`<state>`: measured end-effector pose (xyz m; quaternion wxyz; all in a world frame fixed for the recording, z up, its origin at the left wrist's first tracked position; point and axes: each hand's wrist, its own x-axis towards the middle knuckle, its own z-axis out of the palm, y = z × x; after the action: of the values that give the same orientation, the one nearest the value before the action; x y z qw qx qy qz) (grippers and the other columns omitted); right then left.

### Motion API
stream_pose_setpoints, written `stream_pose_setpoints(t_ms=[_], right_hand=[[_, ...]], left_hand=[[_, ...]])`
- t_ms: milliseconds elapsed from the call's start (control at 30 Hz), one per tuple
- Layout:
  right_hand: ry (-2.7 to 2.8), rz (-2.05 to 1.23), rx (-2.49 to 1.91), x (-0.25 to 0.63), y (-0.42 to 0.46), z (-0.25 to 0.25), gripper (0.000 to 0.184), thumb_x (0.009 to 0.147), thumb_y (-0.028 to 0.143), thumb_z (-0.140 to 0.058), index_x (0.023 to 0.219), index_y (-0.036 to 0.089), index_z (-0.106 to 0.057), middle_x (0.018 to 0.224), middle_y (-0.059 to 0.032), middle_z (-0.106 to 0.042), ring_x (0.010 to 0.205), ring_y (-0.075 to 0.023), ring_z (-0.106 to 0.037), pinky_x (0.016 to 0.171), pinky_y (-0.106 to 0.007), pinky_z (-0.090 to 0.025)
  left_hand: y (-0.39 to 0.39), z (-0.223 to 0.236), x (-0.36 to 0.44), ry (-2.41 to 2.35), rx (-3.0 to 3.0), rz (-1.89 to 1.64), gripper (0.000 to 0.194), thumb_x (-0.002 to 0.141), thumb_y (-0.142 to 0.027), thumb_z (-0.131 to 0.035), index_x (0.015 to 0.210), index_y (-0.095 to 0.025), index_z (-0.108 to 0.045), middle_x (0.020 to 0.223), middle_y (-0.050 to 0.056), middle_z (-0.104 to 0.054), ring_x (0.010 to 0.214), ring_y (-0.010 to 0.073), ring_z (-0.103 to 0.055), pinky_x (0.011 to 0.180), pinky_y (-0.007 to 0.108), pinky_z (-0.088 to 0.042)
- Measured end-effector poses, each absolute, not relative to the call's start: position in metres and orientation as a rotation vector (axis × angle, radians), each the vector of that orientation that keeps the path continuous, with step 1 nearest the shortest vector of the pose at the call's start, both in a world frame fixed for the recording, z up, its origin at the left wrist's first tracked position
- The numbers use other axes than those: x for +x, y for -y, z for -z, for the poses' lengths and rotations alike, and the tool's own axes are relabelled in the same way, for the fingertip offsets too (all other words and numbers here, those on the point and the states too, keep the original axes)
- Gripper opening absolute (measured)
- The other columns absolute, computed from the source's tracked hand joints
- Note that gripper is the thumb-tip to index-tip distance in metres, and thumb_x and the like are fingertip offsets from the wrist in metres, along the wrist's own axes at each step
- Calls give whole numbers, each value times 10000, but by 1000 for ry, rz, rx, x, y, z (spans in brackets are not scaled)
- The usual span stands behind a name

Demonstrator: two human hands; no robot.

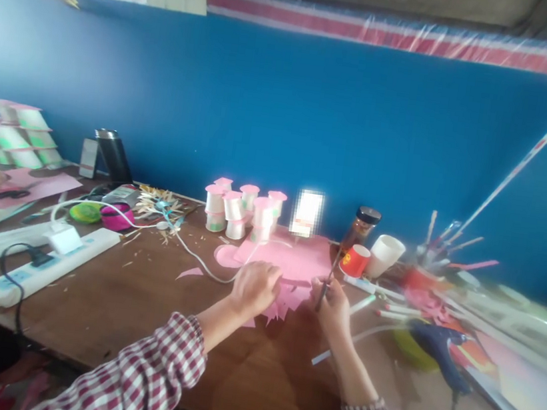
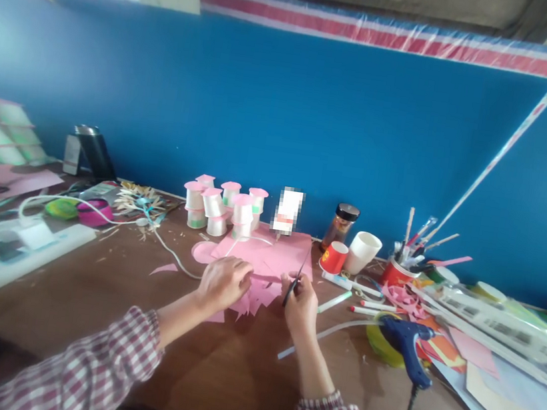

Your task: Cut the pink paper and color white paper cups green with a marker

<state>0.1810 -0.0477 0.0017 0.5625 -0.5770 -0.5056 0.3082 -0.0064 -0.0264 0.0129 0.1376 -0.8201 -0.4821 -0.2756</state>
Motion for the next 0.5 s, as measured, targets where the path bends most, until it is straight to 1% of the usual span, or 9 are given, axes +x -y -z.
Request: stream_pose_setpoints(t_ms=[100,233,300,367,433,500], right_hand=[[1153,-786,-1329,177,49,-7,357,732,522,-630,794,172,-594,522,27,-556,460,-120,-509,436,-210,-398],[1080,-861,-1279,174,49,-8,392,722,556,-633,740,168,-577,528,12,-573,445,-117,-520,422,-211,-414],[1046,-894,-1261,174,48,-6,407,714,567,-643,697,168,-559,507,15,-562,407,-104,-492,391,-208,-392],[1012,-916,-1246,176,47,-3,414,706,561,-663,664,168,-538,474,33,-530,364,-83,-442,354,-196,-345],[974,-930,-1228,178,45,0,402,693,540,-691,703,164,-551,448,65,-483,337,-65,-396,332,-183,-300],[934,-940,-1204,179,43,3,415,665,521,-722,802,158,-576,445,91,-448,331,-59,-375,327,-178,-286]], left_hand=[[28,-13,-11,1370,-2361,861,133,800,-150,-513,813,-217,-626,732,12,-646,733,177,-582,663,299,-401],[29,-14,-13,1276,-2348,1043,147,799,-108,-516,788,-200,-631,746,22,-649,762,175,-579,710,297,-421],[30,-14,-13,1231,-2359,1105,171,807,-91,-503,790,-195,-638,773,32,-655,802,177,-584,739,296,-431],[31,-14,-13,1197,-2382,1136,197,824,-88,-484,809,-196,-648,805,37,-662,846,179,-589,766,299,-439],[33,-12,-13,1169,-2409,1144,218,840,-93,-469,832,-202,-658,834,39,-669,877,179,-592,784,304,-446],[34,-10,-14,1134,-2433,1153,229,851,-102,-464,845,-208,-666,856,41,-675,895,180,-594,791,308,-454]])
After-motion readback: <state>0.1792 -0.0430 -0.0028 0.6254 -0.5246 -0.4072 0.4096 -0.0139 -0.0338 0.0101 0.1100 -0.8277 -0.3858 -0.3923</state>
